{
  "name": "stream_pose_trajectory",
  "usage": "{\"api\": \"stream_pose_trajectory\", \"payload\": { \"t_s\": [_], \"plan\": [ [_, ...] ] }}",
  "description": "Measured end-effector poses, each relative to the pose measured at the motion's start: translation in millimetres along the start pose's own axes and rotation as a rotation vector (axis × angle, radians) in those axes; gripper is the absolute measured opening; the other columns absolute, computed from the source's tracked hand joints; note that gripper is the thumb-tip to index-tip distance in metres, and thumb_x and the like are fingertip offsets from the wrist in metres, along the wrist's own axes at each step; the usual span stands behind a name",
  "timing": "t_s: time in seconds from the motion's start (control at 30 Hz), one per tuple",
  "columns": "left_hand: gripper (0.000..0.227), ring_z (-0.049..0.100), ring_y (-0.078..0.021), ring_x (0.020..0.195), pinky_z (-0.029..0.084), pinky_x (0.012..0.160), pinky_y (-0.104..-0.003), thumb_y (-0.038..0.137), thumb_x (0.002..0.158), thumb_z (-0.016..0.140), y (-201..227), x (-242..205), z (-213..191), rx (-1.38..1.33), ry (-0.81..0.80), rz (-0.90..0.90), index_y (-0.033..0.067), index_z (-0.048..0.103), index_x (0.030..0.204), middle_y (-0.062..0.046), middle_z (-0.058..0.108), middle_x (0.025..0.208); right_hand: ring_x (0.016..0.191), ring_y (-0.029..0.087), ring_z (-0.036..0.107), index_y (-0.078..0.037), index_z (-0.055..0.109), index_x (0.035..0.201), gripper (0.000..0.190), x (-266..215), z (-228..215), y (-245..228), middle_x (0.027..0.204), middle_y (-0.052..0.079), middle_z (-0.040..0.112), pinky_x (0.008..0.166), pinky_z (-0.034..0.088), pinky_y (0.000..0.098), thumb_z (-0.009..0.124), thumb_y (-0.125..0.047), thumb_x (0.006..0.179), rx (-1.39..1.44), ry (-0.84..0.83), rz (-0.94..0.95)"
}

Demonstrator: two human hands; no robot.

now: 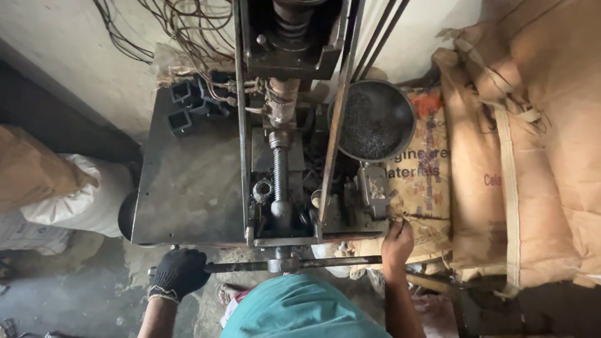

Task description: The person operates a manual press machine in a workshop. They repeatedly place small metal pieces into the press, activate the lever to compress them, and then remove the formed pieces, placing them on the machine's surface.

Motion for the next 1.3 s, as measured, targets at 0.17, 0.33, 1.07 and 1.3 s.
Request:
{"api": "stream_pose_trajectory", "payload": {
  "t_s": [0.17, 0.33, 1.07, 1.3],
  "plan": [
    [0.022, 0.072, -0.0317, 0.084, 0.057, 0.076, -0.047, 0.041, 0.071, 0.071, 0, 0, 2, 0.013, -0.003, 0.007, 0.0194, 0.075, 0.075, -0.008, 0.073, 0.082, 0.099, 0.045, 0.067, -0.002, 0.071, 0.107, 0.04, 55, 12, 2, 0.104, 0.025, 0.072, 0.085, 0.052, 0.0517, 0.054, -0.037, 0.104, -0.196, -0.407, 0.223],
    [0.027, 0.072, -0.0326, 0.08, 0.058, 0.073, -0.048, 0.046, 0.075, 0.068, 4, -1, -6, 0.01, 0.025, -0.009, 0.0202, 0.074, 0.072, -0.007, 0.073, 0.077, 0.12, 0.04, 0.058, -0.019, 0.07, 0.123, 0.053, 157, 56, 5, 0.131, 0.016, 0.062, 0.099, 0.043, 0.0545, 0.046, -0.059, 0.097, -0.549, -1.111, 0.139],
    [0.024, 0.073, -0.0275, 0.086, 0.059, 0.078, -0.044, 0.047, 0.073, 0.069, 2, 0, 1, 0.084, -0.137, -0.168, 0.0249, 0.078, 0.077, -0.002, 0.075, 0.081, 0.1, 0.05, 0.065, 0.009, 0.067, 0.106, 0.062, 243, 297, 67, 0.105, 0.034, 0.066, 0.087, 0.052, 0.055, 0.048, -0.051, 0.103, -0.393, -0.52, -0.162],
    [0.026, 0.074, -0.0261, 0.086, 0.059, 0.079, -0.044, 0.048, 0.075, 0.069, 2, 1, 2, 0.097, -0.187, -0.171, 0.0239, 0.077, 0.076, -0.001, 0.075, 0.081, 0.093, 0.045, 0.071, 0.001, 0.069, 0.105, 0.048, 232, 288, 54, 0.1, 0.029, 0.071, 0.085, 0.056, 0.0513, 0.048, -0.042, 0.104, -0.443, -0.48, -0.098]
  ]
}}
Point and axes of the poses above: each hand's wrist, its own x-axis towards the middle knuckle, its own z-axis out of the palm, y = z × x, the point moved 5 cm from there along x, towards the middle knuckle
